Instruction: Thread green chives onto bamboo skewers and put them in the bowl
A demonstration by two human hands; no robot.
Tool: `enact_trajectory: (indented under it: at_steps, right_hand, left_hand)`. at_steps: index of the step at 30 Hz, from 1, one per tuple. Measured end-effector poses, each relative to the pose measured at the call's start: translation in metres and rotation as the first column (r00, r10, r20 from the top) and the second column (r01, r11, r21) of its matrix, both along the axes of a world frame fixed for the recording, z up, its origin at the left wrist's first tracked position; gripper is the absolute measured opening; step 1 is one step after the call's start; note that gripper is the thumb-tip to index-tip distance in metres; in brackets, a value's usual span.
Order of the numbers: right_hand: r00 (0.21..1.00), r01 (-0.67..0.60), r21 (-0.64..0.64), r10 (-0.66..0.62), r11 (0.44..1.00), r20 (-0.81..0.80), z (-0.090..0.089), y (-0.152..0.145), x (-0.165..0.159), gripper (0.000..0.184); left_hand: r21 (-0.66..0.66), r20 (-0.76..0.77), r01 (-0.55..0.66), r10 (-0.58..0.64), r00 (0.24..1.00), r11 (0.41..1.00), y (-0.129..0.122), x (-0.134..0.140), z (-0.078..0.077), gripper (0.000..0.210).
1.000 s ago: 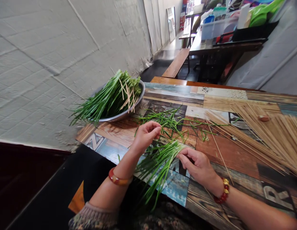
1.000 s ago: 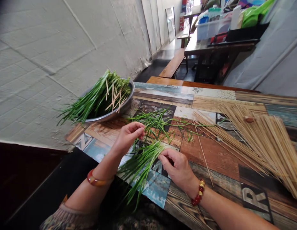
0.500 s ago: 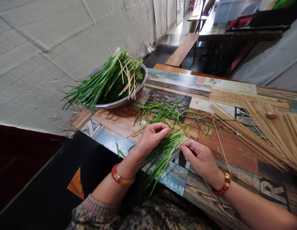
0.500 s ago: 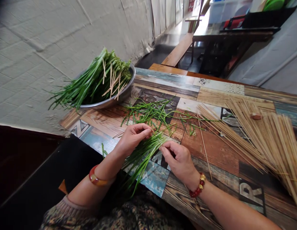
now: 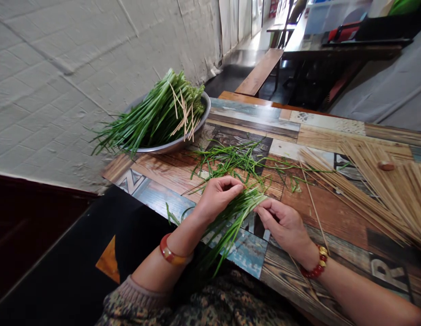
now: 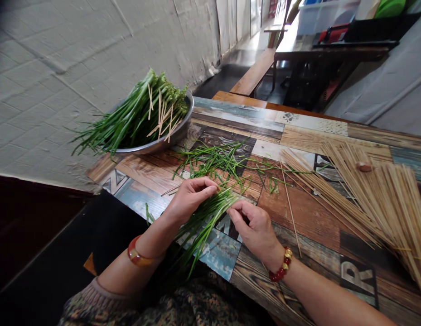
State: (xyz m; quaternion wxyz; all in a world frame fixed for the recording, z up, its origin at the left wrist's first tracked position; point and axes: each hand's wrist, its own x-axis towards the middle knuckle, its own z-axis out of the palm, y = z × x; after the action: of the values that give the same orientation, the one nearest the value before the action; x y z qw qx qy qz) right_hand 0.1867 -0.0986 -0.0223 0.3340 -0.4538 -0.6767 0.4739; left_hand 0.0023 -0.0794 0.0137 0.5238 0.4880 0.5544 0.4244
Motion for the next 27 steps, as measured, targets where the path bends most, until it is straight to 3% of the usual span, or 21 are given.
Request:
enact_trajectory:
  at_steps: [27]
  right_hand:
    - [1.0, -0.028, 0.04, 0.028, 0.999, 0.01, -0.0012, -0.0001, 0.0001, 0.02]
  left_hand:
    - [-0.002, 0.076, -0.046, 0.046, 0.996, 0.999, 0.0012, 0.0, -0.0019, 0.018]
